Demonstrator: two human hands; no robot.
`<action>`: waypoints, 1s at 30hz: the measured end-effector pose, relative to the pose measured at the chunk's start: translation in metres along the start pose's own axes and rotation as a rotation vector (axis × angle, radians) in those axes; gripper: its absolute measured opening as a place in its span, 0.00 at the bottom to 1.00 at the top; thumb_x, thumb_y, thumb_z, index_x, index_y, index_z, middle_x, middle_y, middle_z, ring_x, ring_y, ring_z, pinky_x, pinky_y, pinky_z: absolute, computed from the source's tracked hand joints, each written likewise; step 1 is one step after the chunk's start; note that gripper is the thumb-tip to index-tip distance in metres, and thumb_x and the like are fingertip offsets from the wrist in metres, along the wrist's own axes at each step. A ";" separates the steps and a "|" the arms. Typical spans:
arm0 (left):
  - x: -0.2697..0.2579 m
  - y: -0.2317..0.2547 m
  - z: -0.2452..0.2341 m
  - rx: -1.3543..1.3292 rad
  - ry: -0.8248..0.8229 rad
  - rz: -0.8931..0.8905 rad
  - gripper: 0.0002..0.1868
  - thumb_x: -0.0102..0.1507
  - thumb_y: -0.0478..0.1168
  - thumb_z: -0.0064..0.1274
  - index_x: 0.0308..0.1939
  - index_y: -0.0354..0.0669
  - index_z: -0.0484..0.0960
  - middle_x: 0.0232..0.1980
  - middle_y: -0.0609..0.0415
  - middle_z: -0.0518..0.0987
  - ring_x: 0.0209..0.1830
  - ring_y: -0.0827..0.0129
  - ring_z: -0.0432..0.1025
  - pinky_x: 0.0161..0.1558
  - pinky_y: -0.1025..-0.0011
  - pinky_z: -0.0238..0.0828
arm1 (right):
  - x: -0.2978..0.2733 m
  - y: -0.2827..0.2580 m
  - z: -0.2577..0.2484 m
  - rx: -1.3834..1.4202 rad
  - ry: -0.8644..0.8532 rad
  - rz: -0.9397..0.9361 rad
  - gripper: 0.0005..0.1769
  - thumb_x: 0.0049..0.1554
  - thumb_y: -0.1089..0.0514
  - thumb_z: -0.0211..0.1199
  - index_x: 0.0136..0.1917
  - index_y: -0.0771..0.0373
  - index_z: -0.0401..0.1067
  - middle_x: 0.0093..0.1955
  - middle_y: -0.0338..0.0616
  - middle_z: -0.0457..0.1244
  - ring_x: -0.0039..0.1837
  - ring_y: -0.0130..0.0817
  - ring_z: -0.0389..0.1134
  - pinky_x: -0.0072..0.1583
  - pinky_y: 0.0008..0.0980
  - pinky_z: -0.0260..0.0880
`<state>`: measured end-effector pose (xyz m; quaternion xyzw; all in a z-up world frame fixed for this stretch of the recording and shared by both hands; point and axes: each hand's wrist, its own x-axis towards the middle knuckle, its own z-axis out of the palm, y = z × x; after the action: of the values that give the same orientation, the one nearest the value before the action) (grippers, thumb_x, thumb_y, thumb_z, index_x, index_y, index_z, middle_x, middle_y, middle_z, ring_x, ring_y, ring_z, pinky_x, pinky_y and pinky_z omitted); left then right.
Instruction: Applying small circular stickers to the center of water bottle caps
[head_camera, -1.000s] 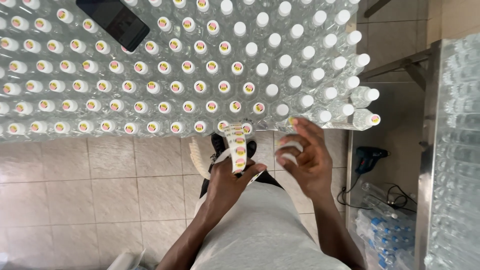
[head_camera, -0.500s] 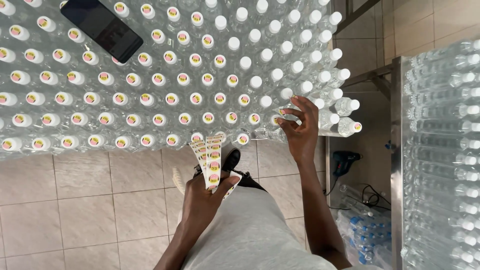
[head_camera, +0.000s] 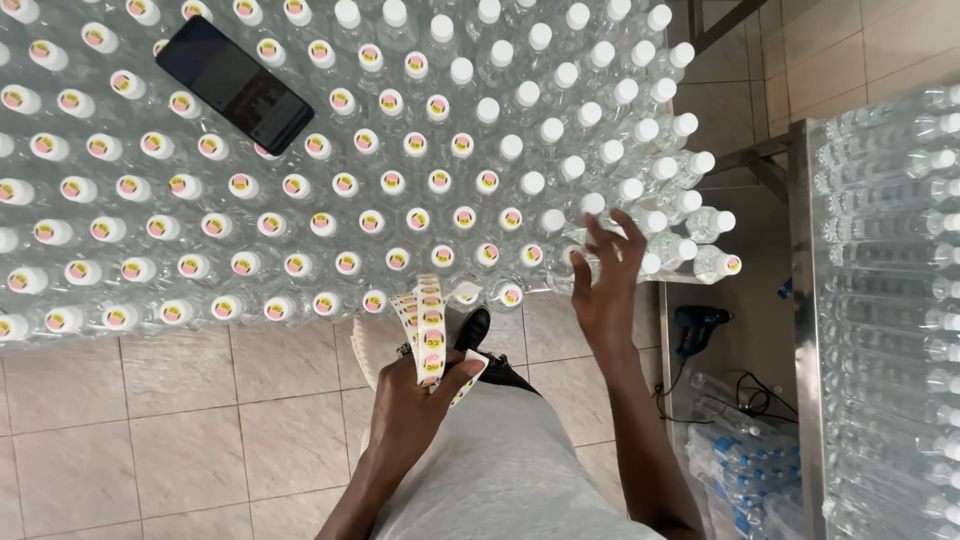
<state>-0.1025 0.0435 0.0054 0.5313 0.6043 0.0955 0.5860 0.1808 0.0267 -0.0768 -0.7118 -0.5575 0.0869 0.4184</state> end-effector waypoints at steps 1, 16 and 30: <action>0.000 0.001 -0.004 -0.001 -0.001 0.003 0.17 0.61 0.58 0.67 0.34 0.49 0.93 0.33 0.64 0.88 0.36 0.74 0.77 0.42 0.71 0.70 | 0.004 0.000 0.000 -0.002 0.002 -0.001 0.23 0.76 0.54 0.56 0.81 0.61 0.66 0.81 0.53 0.47 0.71 0.48 0.63 0.68 0.48 0.78; 0.016 -0.012 -0.041 0.003 -0.024 0.046 0.17 0.63 0.57 0.65 0.36 0.50 0.94 0.23 0.62 0.80 0.26 0.76 0.69 0.35 0.72 0.65 | 0.044 -0.014 0.025 0.408 0.085 0.464 0.27 0.61 0.71 0.70 0.71 0.56 0.70 0.71 0.43 0.65 0.52 0.33 0.73 0.43 0.28 0.78; 0.031 -0.014 -0.063 -0.252 0.047 0.138 0.13 0.65 0.50 0.64 0.38 0.45 0.90 0.30 0.63 0.85 0.32 0.78 0.75 0.36 0.72 0.71 | 0.030 0.037 0.046 -0.204 0.026 -0.076 0.20 0.72 0.61 0.62 0.76 0.63 0.73 0.76 0.58 0.55 0.74 0.53 0.58 0.69 0.50 0.72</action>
<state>-0.1533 0.0927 -0.0053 0.4915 0.5630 0.2233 0.6258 0.1908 0.0747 -0.1211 -0.7300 -0.5847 0.0045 0.3540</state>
